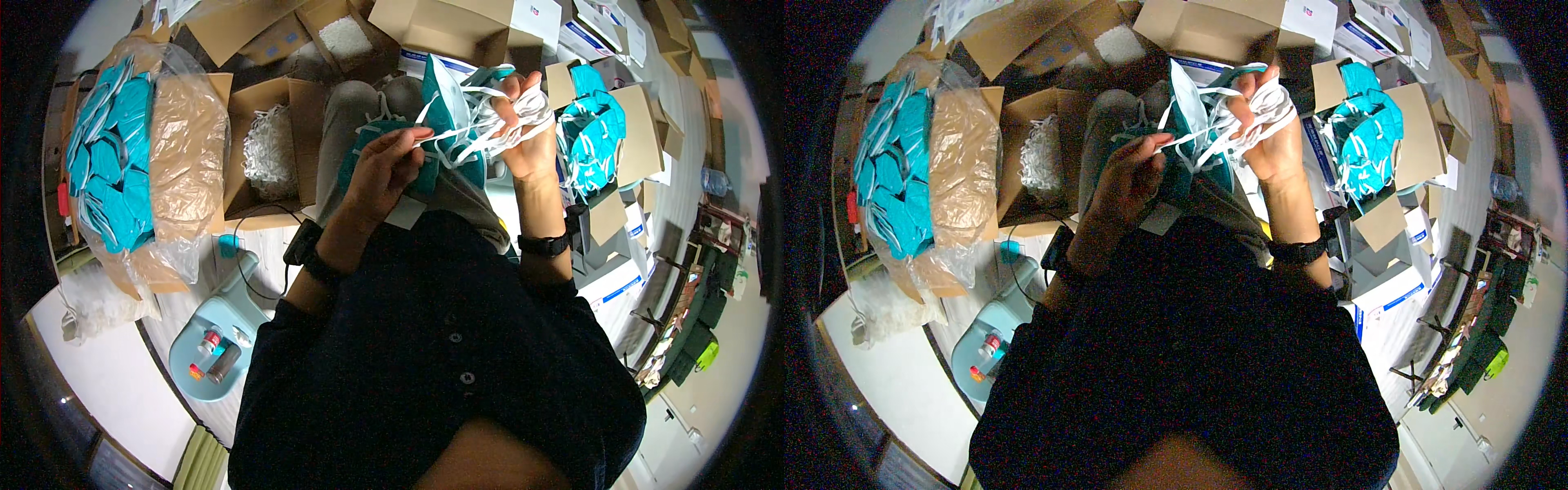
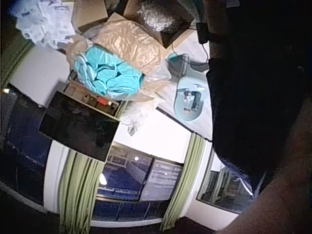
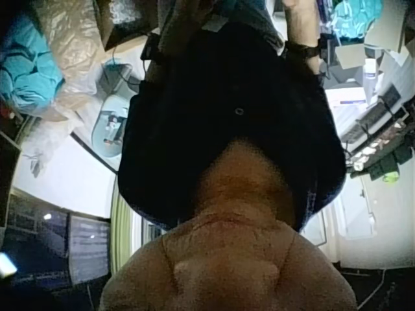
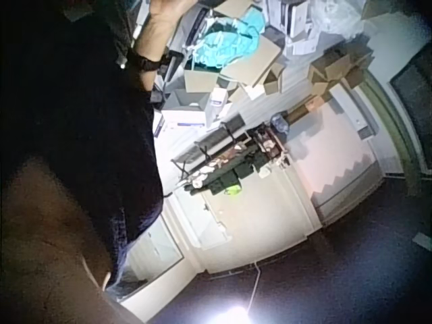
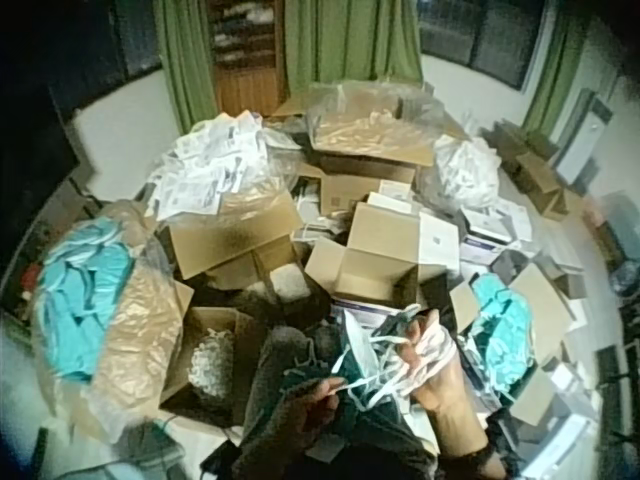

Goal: Inspecting and sorting teal-colored hygiene face masks from several boxes.

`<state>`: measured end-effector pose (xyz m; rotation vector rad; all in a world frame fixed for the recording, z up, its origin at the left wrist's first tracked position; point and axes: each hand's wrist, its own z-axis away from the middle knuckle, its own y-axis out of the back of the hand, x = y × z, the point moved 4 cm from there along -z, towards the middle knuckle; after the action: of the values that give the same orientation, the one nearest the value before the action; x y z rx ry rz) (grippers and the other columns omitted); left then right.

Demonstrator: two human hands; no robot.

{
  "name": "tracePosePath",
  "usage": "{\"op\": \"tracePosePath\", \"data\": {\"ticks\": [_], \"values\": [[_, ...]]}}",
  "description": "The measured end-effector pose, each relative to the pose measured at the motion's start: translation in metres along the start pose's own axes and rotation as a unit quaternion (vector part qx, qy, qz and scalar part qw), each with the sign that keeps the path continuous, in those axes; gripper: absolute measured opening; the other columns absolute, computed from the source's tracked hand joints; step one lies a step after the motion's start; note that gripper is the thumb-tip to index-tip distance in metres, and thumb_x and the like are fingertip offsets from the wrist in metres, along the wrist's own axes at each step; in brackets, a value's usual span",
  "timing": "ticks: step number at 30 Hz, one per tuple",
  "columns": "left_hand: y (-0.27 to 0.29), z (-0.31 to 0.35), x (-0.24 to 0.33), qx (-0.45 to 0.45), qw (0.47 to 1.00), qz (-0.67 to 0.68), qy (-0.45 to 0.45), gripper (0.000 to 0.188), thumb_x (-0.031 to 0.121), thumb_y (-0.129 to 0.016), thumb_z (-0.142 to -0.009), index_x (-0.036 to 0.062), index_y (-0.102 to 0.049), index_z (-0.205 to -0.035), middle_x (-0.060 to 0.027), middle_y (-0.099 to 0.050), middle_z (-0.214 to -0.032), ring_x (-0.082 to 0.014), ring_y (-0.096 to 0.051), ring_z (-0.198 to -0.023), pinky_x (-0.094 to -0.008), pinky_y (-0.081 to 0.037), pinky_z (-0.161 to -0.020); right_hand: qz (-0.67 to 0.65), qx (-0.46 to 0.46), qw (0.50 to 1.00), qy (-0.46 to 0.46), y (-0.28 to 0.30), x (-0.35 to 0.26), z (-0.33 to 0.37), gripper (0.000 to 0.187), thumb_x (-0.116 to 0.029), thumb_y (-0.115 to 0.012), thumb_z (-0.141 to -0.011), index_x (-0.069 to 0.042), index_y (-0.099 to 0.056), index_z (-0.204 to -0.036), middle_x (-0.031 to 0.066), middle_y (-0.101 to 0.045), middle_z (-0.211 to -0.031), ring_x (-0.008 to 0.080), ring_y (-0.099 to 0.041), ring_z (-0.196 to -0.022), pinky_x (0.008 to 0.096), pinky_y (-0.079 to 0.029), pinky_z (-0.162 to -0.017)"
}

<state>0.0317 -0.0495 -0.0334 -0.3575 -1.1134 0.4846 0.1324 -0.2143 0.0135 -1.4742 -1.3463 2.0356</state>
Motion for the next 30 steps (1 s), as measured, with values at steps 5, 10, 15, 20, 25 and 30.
{"op": "tracePosePath", "data": {"ticks": [5, 10, 15, 20, 25, 30], "values": [[0.014, -0.003, -0.003, -0.028, 0.999, 0.016, -0.043, 0.025, 0.016, -0.048, -0.095, 0.0033, -0.058, -0.115, 0.0023, -0.051, -0.070, -0.0036, -0.042, -0.057, -0.0167, -0.036, -0.052, -0.028, 0.070, 0.997, 0.008, -0.004, 0.000, 0.008, 0.036, -0.043, -0.038, -0.097, -0.015, -0.048, -0.077, -0.0031, -0.034, -0.057, 0.0091, -0.035, -0.050, 0.0246, -0.031, -0.044], [0.048, -0.021, -0.009, 0.049, 0.983, 0.167, 0.057, 0.025, 0.016, -0.048, -0.095, -0.0003, -0.056, -0.112, -0.0041, -0.054, -0.080, -0.0081, -0.048, -0.065, -0.0203, -0.042, -0.057, -0.078, 0.103, 0.991, 0.029, 0.020, -0.006, 0.017, 0.037, -0.045, -0.036, -0.097, -0.015, -0.051, -0.081, -0.0021, -0.033, -0.053, 0.0107, -0.035, -0.050, 0.0248, -0.029, -0.044], [0.089, -0.082, -0.003, 0.188, 0.944, 0.252, 0.098, 0.027, 0.018, -0.047, -0.095, -0.0067, -0.051, -0.105, -0.0137, -0.053, -0.095, -0.0206, -0.053, -0.082, -0.0325, -0.050, -0.073, -0.059, 0.112, 0.992, 0.009, 0.044, -0.004, 0.023, 0.034, -0.043, -0.037, -0.097, -0.016, -0.054, -0.085, -0.0022, -0.042, -0.066, 0.0095, -0.038, -0.052, 0.0239, -0.032, -0.043], [0.104, -0.165, 0.073, 0.178, 0.951, 0.251, 0.019, 0.064, 0.032, -0.055, -0.090, -0.0160, -0.032, -0.125, -0.0280, -0.040, -0.129, -0.0423, -0.038, -0.123, -0.0553, -0.034, -0.103, 0.008, 0.093, 0.995, 0.023, 0.027, -0.015, 0.029, 0.031, -0.041, -0.040, -0.096, -0.015, -0.053, -0.087, -0.0028, -0.047, -0.071, 0.0090, -0.040, -0.053, 0.0218, -0.034, -0.046], [0.088, -0.154, 0.071, 0.043, 0.968, -0.247, -0.016, 0.052, 0.032, -0.065, -0.083, -0.0016, -0.052, -0.121, -0.0157, -0.062, -0.109, -0.0260, -0.056, -0.105, -0.0405, -0.043, -0.094, 0.045, 0.204, 0.974, 0.089, 0.046, -0.033, 0.046, 0.019, -0.031, -0.045, -0.095, -0.015, -0.054, -0.090, -0.0021, -0.049, -0.075, 0.0083, -0.038, -0.052, 0.0206, -0.034, -0.045], [0.071, -0.109, 0.028, -0.196, 0.770, -0.587, -0.157, 0.030, 0.025, -0.074, -0.071, 0.0039, -0.067, -0.091, -0.0097, -0.067, -0.086, -0.0223, -0.064, -0.080, -0.0335, -0.049, -0.071, 0.163, 0.237, 0.956, 0.054, 0.044, -0.031, 0.051, 0.022, -0.031, -0.048, -0.094, -0.013, -0.053, -0.084, -0.0023, -0.047, -0.061, 0.0055, -0.039, -0.047, 0.0192, -0.031, -0.038]]}}
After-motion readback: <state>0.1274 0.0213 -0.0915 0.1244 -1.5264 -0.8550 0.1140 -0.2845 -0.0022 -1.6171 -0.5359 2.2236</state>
